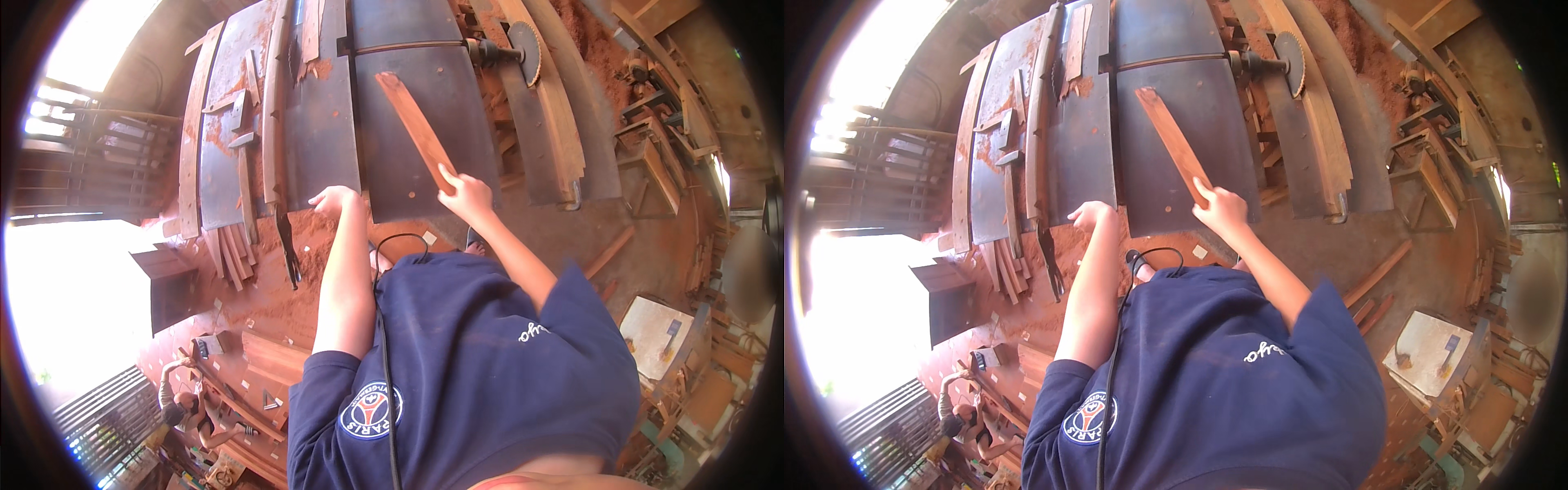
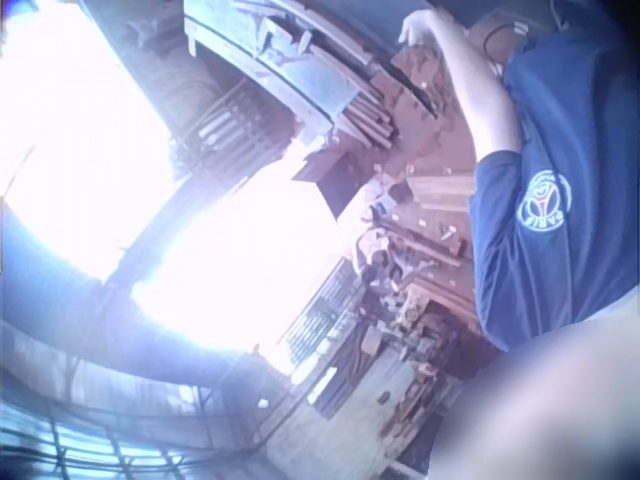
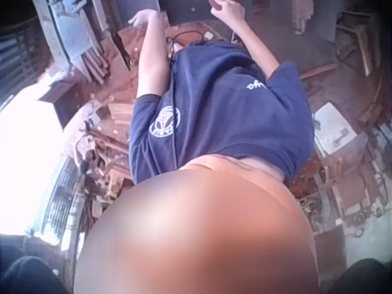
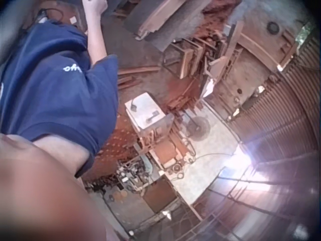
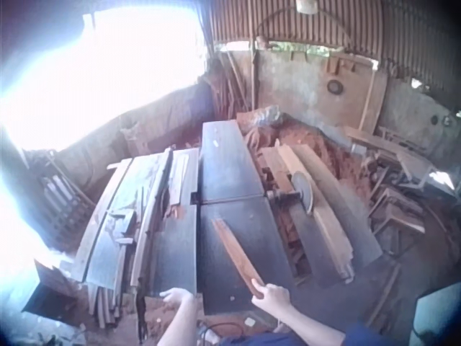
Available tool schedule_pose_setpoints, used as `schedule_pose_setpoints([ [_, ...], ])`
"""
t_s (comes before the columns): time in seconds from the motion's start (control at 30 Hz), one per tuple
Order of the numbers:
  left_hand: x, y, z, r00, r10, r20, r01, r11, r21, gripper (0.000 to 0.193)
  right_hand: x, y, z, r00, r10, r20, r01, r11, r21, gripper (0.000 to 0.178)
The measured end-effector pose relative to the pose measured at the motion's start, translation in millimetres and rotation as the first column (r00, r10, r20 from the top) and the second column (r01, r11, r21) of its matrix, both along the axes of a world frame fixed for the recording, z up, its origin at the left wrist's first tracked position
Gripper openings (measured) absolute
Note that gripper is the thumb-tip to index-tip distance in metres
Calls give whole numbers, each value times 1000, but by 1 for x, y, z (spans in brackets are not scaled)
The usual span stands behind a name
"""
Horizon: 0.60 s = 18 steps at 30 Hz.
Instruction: The person repeatedly rubs a small wooden block against the flat metal surface of a table saw. The person holds the block with both hands and moves it back and forth across the surface in a repetitive sanding motion.
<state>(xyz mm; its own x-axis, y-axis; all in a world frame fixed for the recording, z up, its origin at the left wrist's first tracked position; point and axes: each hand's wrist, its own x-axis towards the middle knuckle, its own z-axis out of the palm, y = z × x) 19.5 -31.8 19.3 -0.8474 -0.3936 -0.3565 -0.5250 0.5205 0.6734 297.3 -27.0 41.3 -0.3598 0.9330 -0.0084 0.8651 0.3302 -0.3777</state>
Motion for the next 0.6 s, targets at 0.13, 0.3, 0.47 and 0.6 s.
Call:
schedule_pose_setpoints([
  [0.13, 9, -1, 8, 1000, 26, 0, -26, 999, 37, 62, 81, -65, 19, 996, -42, 74, 50, 993, -108, 65],
  [0.3, 0, -1, -1, 998, 57, 8, -57, 998, -39, 61, 121, -81, 27, 989, -51, 140, 76, 980, -183, 63],
  [0.47, 0, 5, -11, 993, 111, -28, -112, 993, -37, 63, 92, -24, 17, 1000, 24, 17, -23, 995, -93, 62],
  [0.6, 2, 4, 1, 997, 67, 45, -65, 997, -40, 59, 45, 48, 7, 991, 132, 32, -128, 984, -121, 67],
])
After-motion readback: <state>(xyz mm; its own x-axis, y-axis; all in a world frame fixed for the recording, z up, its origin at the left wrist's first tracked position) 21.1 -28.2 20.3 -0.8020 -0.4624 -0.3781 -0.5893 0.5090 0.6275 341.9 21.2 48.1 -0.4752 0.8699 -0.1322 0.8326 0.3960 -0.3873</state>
